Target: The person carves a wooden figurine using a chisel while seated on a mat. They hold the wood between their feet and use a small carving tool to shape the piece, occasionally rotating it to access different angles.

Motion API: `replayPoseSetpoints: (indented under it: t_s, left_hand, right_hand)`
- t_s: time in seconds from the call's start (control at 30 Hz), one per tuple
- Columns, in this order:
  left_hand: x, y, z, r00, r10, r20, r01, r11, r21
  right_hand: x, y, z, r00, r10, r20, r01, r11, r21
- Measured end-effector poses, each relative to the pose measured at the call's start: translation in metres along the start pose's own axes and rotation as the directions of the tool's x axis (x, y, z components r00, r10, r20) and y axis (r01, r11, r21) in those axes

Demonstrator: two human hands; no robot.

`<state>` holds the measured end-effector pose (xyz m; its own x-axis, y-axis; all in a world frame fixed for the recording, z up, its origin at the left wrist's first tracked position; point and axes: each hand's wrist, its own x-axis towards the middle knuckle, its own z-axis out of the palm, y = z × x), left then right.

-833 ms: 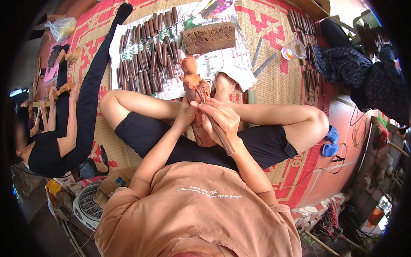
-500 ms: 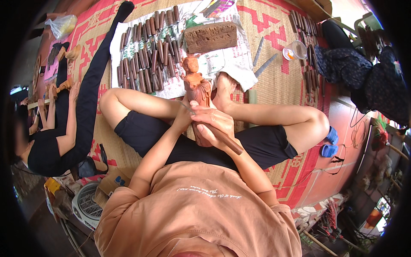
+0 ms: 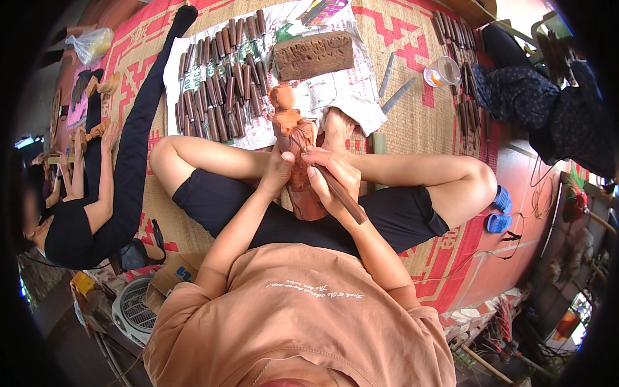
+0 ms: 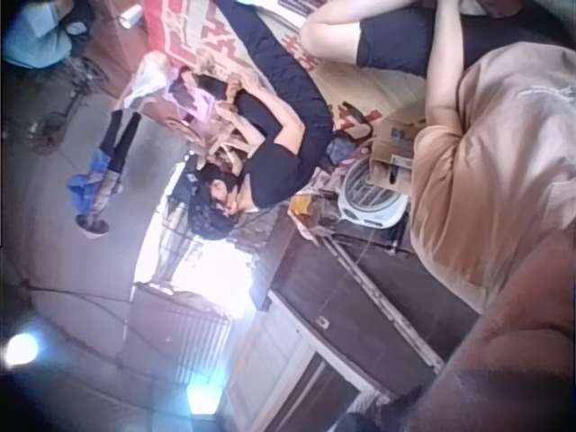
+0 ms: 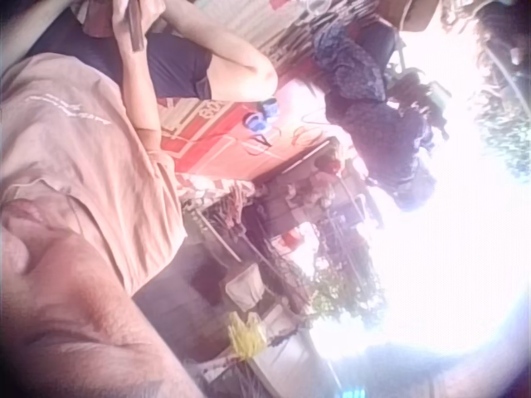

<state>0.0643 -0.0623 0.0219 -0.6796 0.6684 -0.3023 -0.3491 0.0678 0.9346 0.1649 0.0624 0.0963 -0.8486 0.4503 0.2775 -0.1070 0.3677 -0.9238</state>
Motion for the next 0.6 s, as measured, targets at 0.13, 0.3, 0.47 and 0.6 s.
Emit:
replayPoseSetpoints:
  t_s: [0.13, 0.3, 0.47, 0.6]
  left_hand:
    - [0.002, -0.005, -0.001, 1.0, 0.03, -0.007, -0.03, 1.0, 0.01]
    - [-0.002, 0.004, 0.001, 1.0, 0.026, 0.013, -0.025, 0.997, -0.076]
    - [0.0, 0.016, -0.015, 0.958, -0.127, 0.257, 0.183, 0.961, -0.207]
    - [0.003, 0.016, -0.013, 0.958, -0.095, 0.272, 0.17, 0.947, -0.271]
  right_hand:
    - [0.0, -0.002, 0.001, 0.999, 0.054, -0.009, -0.054, 0.998, 0.03]
    - [0.001, 0.003, 0.002, 0.997, 0.08, 0.004, -0.08, 0.992, 0.099]
    - [0.007, 0.018, 0.001, 0.994, 0.098, 0.041, -0.106, 0.913, 0.393]
    - [0.01, 0.021, -0.008, 0.946, 0.308, 0.105, -0.301, 0.708, 0.639]
